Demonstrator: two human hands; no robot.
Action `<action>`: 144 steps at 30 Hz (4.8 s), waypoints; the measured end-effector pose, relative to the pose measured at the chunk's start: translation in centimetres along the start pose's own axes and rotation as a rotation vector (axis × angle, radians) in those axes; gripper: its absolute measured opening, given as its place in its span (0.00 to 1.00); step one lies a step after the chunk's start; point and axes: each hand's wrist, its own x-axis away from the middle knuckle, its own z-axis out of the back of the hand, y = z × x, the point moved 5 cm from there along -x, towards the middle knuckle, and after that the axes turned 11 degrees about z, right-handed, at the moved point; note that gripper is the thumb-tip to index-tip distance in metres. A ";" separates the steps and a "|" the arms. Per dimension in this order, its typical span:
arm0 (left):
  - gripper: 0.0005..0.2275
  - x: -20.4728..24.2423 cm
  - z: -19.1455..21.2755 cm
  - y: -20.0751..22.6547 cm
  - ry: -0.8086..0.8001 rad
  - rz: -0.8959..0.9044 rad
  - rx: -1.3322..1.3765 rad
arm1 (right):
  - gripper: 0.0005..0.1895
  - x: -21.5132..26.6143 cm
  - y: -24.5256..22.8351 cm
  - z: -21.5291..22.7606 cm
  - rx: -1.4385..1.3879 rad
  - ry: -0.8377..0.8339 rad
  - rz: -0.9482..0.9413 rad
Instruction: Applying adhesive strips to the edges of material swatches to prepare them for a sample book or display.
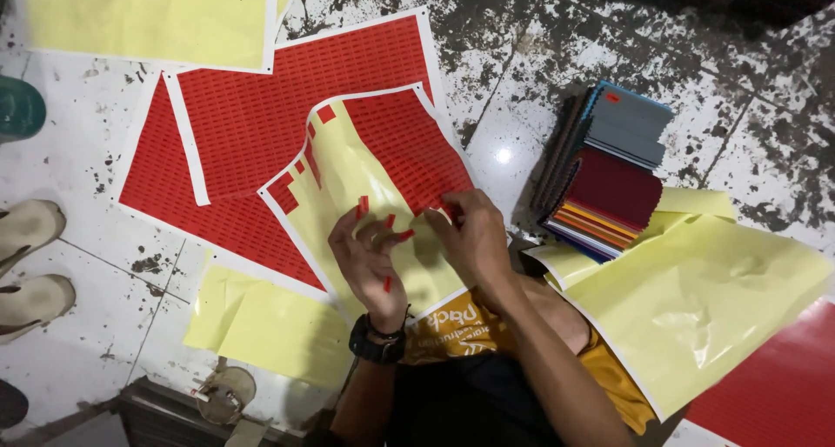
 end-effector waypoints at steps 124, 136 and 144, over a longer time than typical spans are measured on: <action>0.09 -12.4 -26.3 -18.4 -0.832 -0.122 -1.196 | 0.24 -14.3 19.1 21.9 0.567 0.275 0.587; 0.08 -12.3 -26.3 -19.0 -0.871 -0.174 -1.112 | 0.18 -10.9 11.7 23.3 0.279 0.021 0.443; 0.08 -12.5 -25.9 -20.1 -0.853 -0.160 -1.049 | 0.03 -13.8 16.6 21.6 -0.026 0.056 0.113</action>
